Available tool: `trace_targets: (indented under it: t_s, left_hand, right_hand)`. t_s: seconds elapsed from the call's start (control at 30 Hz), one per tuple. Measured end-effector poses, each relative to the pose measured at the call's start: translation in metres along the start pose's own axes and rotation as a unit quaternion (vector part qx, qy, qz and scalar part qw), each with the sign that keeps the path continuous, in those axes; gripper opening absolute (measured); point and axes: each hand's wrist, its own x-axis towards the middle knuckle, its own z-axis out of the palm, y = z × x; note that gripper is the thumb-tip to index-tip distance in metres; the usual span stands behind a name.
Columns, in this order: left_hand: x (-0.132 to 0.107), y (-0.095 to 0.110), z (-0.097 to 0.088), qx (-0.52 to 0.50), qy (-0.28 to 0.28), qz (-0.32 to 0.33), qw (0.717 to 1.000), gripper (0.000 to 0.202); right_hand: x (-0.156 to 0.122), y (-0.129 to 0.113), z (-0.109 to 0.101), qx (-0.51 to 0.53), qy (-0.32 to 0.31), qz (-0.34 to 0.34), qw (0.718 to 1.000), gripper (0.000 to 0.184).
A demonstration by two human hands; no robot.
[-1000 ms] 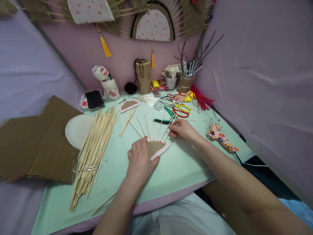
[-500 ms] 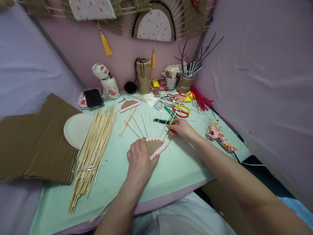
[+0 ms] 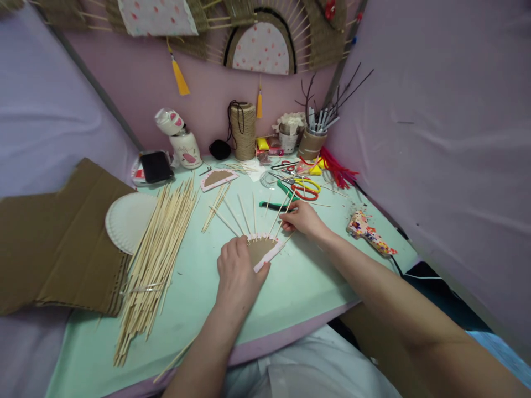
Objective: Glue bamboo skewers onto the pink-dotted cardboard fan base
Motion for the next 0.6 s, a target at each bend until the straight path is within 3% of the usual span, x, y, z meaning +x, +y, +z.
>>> trace_targets:
  t_s: [0.3, 0.6]
  left_hand:
    - [-0.0023, -0.0033, 0.0061, -0.001, 0.024, 0.003, 1.0, 0.05]
    - [-0.0031, -0.0035, 0.007, 0.013, 0.019, -0.011, 1.0, 0.052]
  right_hand:
    - [0.0016, 0.0061, 0.0061, -0.026, 0.033, -0.006, 0.999, 0.044]
    - [0.0009, 0.008, 0.0067, -0.037, 0.028, -0.013, 0.999, 0.045]
